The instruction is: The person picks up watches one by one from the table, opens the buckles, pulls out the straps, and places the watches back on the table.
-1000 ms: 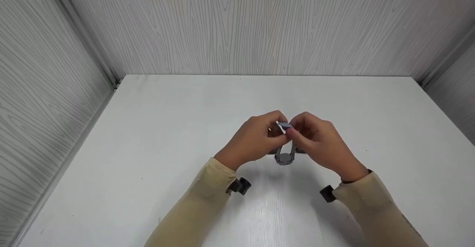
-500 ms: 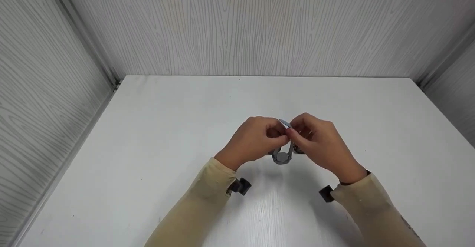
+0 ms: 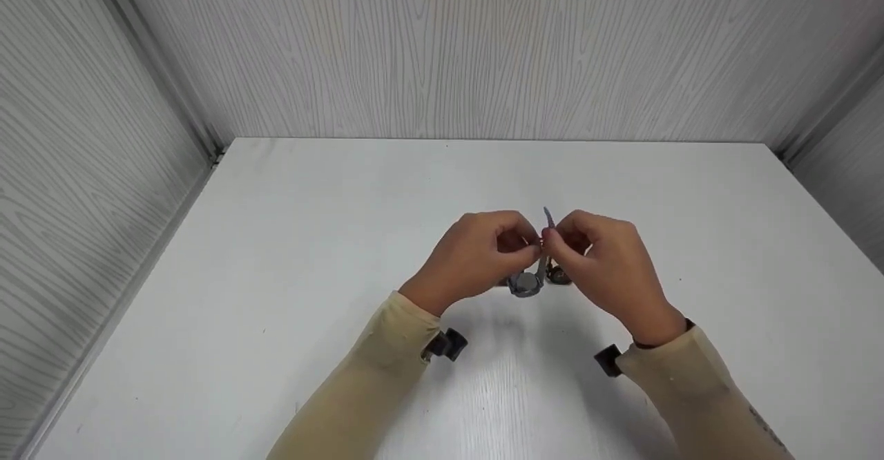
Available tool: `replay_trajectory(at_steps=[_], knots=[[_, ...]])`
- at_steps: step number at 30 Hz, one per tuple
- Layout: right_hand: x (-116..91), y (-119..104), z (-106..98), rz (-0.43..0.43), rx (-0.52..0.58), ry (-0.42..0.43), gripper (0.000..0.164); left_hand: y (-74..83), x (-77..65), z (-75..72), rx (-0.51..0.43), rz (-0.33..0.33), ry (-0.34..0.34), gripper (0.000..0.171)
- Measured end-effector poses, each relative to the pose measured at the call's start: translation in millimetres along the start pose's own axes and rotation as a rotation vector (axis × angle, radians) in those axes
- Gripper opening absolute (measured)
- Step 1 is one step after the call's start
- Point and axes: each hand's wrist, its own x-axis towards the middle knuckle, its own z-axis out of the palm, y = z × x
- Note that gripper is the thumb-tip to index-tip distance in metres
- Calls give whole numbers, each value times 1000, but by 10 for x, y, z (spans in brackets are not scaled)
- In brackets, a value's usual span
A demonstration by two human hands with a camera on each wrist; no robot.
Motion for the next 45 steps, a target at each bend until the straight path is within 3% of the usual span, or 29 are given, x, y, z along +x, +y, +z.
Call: replay_trajectory(at_steps=[6,17,24,35,41,45], knots=[[-2,2,-12,48,55,-23,21,-12,9,15,40,-9,-7,7],[16,23,8,156,101,-174,15,-12,-13,27,79,3,-14,5],[43,70,12,177,116,-176,20,-6,-25,51,23,-12,-16,14],[37,102,24,194,221,-205,24,-23,-23,70,13,-26,-34,7],[36,91,-6,167,243,-166,27,-26,-2,76,-28,2,-20,6],[42,76,-4,135,249,-166,30,-19,3,56,-7,4,-5,4]])
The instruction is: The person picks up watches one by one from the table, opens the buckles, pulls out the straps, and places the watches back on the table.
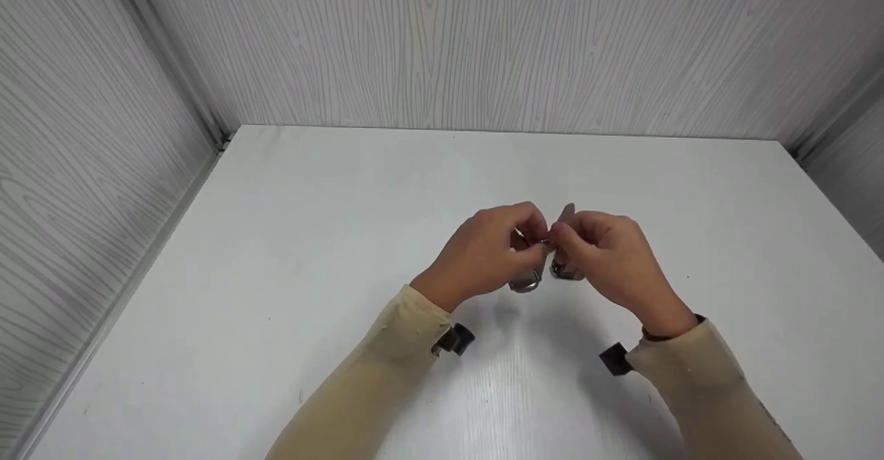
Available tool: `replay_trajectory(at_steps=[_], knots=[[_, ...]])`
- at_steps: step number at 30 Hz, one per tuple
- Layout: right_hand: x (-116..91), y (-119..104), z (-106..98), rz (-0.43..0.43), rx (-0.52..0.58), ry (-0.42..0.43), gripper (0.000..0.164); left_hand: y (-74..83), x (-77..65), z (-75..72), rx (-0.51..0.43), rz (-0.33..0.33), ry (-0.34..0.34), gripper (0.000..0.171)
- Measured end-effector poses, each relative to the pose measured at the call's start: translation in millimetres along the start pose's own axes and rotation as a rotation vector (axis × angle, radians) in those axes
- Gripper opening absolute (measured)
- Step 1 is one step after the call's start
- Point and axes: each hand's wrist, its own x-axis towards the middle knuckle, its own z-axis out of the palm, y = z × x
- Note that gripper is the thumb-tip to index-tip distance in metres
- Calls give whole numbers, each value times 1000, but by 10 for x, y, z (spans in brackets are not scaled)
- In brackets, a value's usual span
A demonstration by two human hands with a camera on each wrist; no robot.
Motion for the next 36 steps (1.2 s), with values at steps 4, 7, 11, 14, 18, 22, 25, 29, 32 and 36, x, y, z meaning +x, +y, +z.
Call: replay_trajectory(at_steps=[4,7,11,14,18,22,25,29,32,36], knots=[[2,0,14,-27,-44,-6,29,1,-10,-11,35,-17,-3,4],[1,0,14,-40,-72,-6,28,-6,-12,-14,17,-31,-29,4],[3,-12,9,-53,-69,-21,28,-17,-9,-43,-95,-54,-89,6],[-1,-20,12,-62,-56,-40,28,-27,-5,-72,-170,-82,-143,8],[-17,-15,24,-82,-29,-61,26,-26,-2,-98,-195,-126,-188,8],[-33,6,46,-147,-37,-35,24,-16,-4,-97,-215,-174,-199,8],[-38,15,60,-204,-52,-16,24,-5,-10,-95,-224,-190,-202,8],[-40,20,65,-228,-49,-34,23,0,-20,-104,-205,-187,-207,6],[-35,19,66,-231,-53,-59,21,-10,-23,-116,-208,-182,-205,5],[-25,19,59,-232,-49,-75,20,-20,-20,-131,-230,-168,-203,5]])
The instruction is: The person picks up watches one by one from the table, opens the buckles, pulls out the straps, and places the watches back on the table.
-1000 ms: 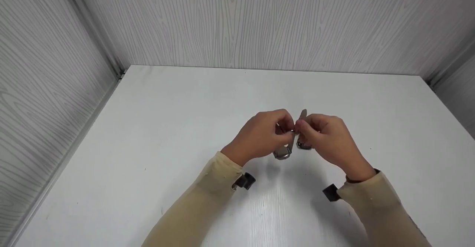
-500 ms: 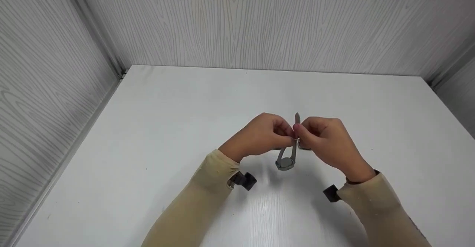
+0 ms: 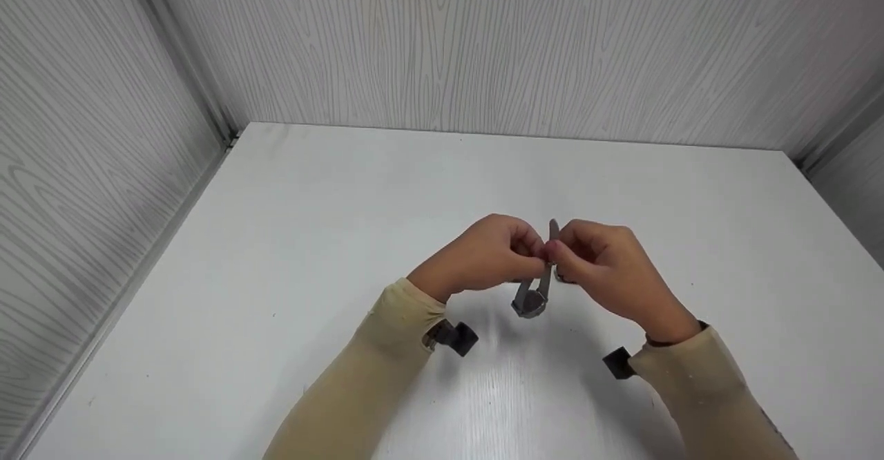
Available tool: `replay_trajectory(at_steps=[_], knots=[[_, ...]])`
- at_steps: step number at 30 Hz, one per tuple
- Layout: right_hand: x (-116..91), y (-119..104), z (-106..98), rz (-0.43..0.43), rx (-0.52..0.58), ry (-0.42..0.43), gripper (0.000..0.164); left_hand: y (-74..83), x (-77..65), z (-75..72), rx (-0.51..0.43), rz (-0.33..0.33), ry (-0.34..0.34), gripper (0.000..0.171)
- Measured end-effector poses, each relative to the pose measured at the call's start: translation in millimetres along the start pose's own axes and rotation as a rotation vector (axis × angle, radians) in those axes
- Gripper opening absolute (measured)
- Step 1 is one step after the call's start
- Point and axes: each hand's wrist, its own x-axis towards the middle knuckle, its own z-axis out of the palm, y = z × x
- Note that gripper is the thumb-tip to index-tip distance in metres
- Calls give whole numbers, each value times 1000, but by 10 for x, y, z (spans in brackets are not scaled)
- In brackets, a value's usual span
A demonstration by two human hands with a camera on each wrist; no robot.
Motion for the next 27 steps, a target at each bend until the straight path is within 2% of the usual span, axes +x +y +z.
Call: replay_trajectory(at_steps=[6,10,13,22,27], knots=[[-5,11,-9,12,13,8,16,-1,7,2,-13,27,-3,4],[5,20,-3,-25,-18,26,13,-5,2,6,-27,51,9,8],[9,24,0,-49,-2,40,14,-16,3,9,-43,78,22,9],[25,5,3,-69,0,133,12,-11,6,10,-106,111,82,8],[21,6,-10,-45,78,152,7,-3,14,-8,-152,159,49,13]])
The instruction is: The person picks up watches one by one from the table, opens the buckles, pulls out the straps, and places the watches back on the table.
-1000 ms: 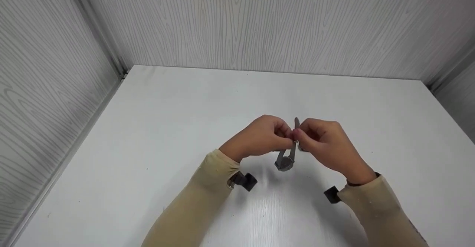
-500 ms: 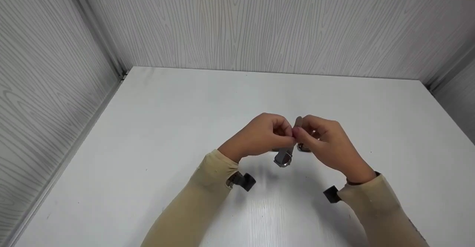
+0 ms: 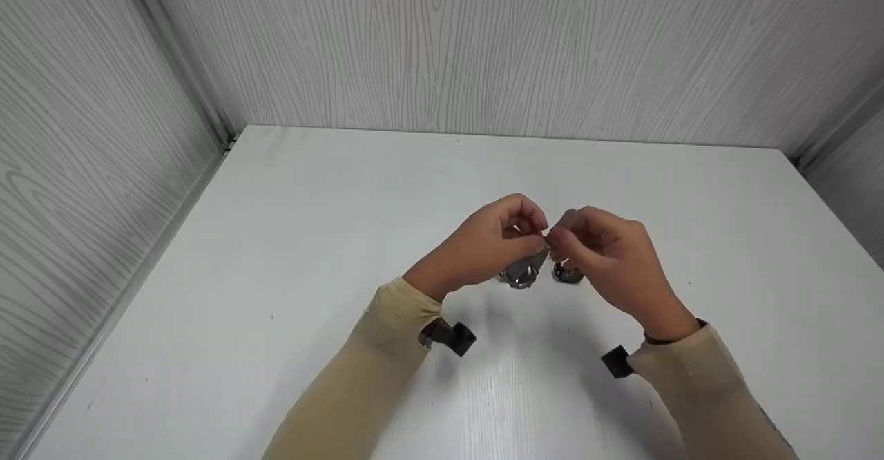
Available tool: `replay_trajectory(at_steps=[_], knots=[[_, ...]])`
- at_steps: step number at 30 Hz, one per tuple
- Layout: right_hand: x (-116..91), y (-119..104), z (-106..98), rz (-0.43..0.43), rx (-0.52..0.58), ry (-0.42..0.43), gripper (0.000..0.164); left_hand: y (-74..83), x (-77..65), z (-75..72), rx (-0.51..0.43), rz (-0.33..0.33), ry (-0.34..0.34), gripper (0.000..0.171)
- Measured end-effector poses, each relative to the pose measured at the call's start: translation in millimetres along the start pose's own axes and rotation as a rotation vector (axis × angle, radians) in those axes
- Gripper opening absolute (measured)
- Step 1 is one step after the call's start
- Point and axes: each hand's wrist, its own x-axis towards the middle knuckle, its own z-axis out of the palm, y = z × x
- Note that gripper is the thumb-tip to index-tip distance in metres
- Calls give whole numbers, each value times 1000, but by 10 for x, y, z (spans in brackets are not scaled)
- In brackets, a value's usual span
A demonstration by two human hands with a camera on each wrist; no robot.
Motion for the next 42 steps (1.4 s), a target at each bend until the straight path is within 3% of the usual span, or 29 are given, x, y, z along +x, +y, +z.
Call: replay_trajectory(at_steps=[6,14,20,22,29,37,42], knots=[[0,10,-22,31,83,-13,8,13,2,-7,-29,64,-43,21],[-9,41,-64,79,184,-100,10,16,1,8,-87,82,2,25],[4,35,-56,53,110,-79,9,12,-1,13,-125,47,9,20],[10,27,-47,65,64,-69,9,11,-6,15,-94,24,18,19],[32,42,-42,119,-30,-96,17,24,-22,13,154,9,107,19],[42,61,-59,179,-20,-87,23,43,-13,0,202,-35,103,20],[32,59,-64,223,37,-131,25,34,-6,6,247,-51,108,19]])
